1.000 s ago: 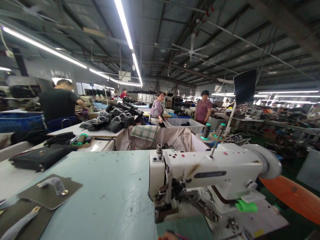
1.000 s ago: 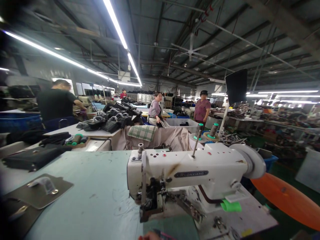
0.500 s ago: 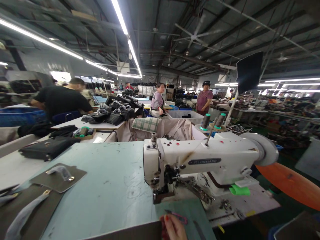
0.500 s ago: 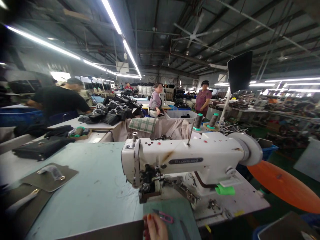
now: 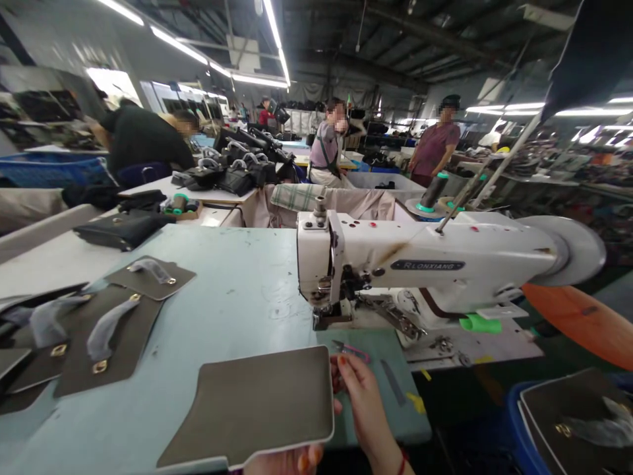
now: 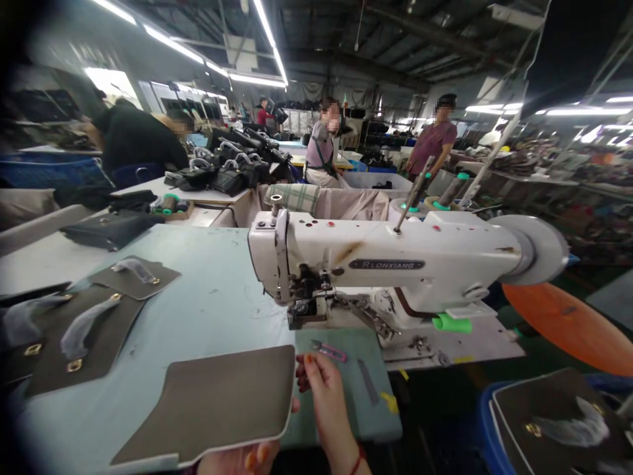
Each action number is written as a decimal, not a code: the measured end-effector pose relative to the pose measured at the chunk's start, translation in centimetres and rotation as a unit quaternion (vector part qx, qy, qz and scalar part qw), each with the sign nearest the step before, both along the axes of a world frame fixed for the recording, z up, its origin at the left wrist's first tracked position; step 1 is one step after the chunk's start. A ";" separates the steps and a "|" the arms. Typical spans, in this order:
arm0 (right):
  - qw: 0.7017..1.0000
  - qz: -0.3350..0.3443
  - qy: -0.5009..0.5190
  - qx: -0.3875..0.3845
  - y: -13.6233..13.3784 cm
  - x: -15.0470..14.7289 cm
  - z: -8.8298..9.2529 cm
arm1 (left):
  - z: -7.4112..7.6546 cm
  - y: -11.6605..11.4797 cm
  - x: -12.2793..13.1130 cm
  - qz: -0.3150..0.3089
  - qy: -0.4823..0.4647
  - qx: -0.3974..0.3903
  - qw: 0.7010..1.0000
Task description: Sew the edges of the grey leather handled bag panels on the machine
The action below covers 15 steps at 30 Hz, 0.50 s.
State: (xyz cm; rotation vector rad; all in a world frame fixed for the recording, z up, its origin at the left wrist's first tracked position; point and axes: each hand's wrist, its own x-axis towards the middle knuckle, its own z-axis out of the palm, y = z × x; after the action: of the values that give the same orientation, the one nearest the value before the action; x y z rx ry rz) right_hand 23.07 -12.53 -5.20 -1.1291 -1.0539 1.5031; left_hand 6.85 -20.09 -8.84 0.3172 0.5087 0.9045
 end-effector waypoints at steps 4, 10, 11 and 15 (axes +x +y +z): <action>1.000 -0.001 -0.006 -0.003 -0.1 -0.3 0.5 | -0.2 0.2 -0.4 -0.007 0.067 0.075 0.995; 0.999 -0.006 -0.024 -0.024 0.1 -0.7 0.1 | -1.1 1.3 -0.4 -0.014 0.287 0.250 0.925; 0.999 -0.008 -0.027 -0.028 0.1 -0.7 0.0 | -1.1 1.5 -0.4 -0.004 0.342 0.280 0.897; 0.998 -0.015 -0.040 -0.041 0.2 -1.1 -0.6 | -0.5 1.9 -1.2 0.070 0.623 0.369 0.686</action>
State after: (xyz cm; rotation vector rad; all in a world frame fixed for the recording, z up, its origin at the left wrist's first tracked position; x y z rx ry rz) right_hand 22.00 -12.31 -5.81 -1.2668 -1.0333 1.5001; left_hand 5.69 -18.14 -9.37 1.7357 1.4278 0.9080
